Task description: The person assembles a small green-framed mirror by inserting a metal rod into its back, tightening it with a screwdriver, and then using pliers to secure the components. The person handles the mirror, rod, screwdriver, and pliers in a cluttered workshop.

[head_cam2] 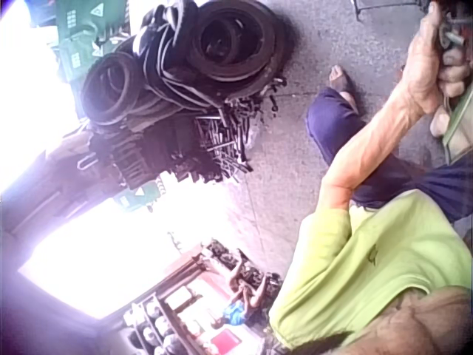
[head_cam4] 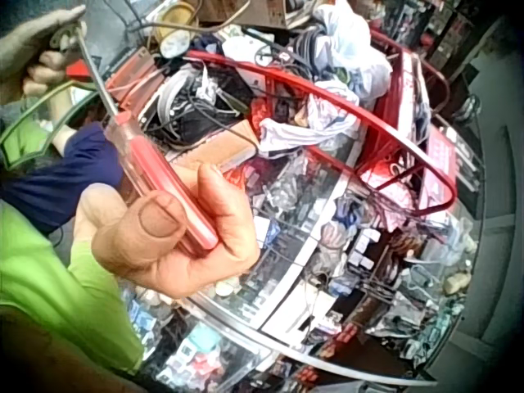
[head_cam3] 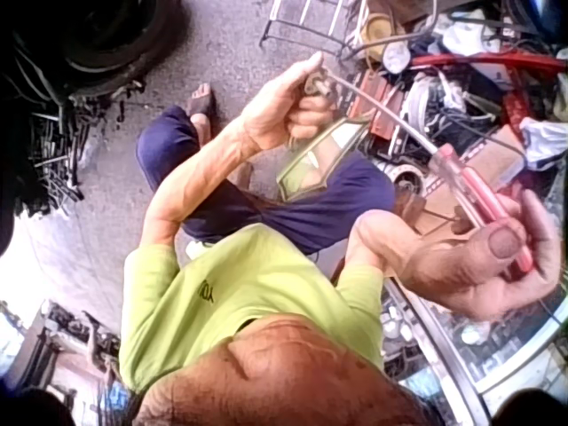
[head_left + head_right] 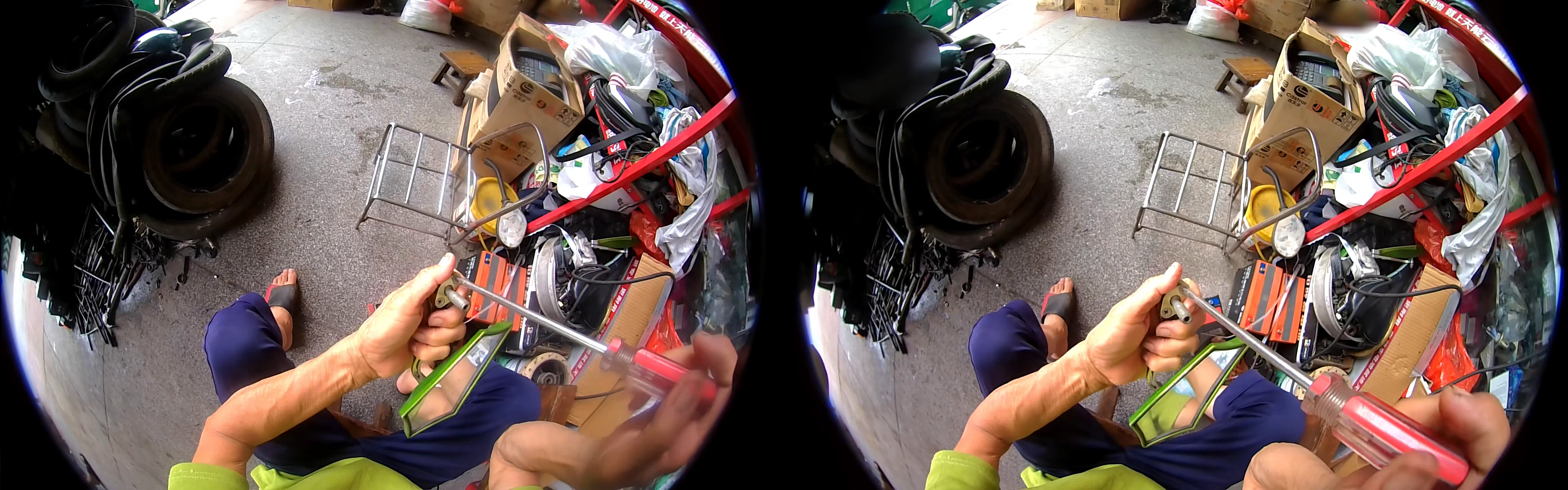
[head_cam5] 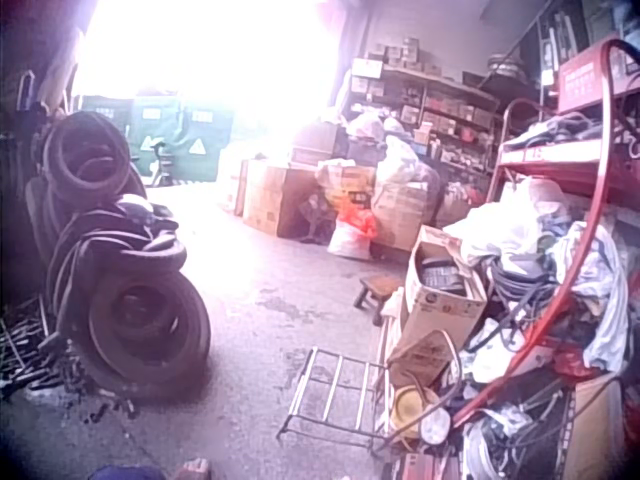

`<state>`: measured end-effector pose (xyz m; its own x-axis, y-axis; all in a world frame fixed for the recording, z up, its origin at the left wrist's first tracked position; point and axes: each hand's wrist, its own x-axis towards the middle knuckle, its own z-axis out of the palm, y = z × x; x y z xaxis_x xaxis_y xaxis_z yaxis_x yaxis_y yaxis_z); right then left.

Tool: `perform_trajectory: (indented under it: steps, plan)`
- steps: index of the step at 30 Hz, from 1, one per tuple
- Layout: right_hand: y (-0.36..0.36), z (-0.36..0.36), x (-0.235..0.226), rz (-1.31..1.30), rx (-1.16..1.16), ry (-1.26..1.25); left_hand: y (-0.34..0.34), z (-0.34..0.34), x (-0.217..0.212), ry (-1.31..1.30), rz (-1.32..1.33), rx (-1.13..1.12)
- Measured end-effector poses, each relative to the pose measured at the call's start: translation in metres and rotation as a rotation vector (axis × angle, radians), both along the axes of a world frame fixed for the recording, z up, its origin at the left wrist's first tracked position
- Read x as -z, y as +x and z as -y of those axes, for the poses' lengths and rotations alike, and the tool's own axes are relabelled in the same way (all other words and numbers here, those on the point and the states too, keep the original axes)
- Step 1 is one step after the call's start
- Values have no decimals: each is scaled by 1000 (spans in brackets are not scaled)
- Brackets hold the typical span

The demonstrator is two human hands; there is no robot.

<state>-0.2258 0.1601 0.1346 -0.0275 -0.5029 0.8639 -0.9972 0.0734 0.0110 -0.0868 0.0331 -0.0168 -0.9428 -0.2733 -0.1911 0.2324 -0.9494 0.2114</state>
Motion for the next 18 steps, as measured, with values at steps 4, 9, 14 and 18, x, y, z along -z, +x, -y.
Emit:
perform_trajectory:
  steps: [4,9,14,18]
  plan:
    - [-4,12,0,78,-161,-107,-4,-4,15,101,-105,60]
    - [4,22,-5,34,-166,-86,-2,-4,5,68,-81,46]
    - [25,8,4,466,286,-160,-3,-5,3,135,-44,46]
    - [23,11,1,303,58,-69,-1,-7,16,205,-202,53]
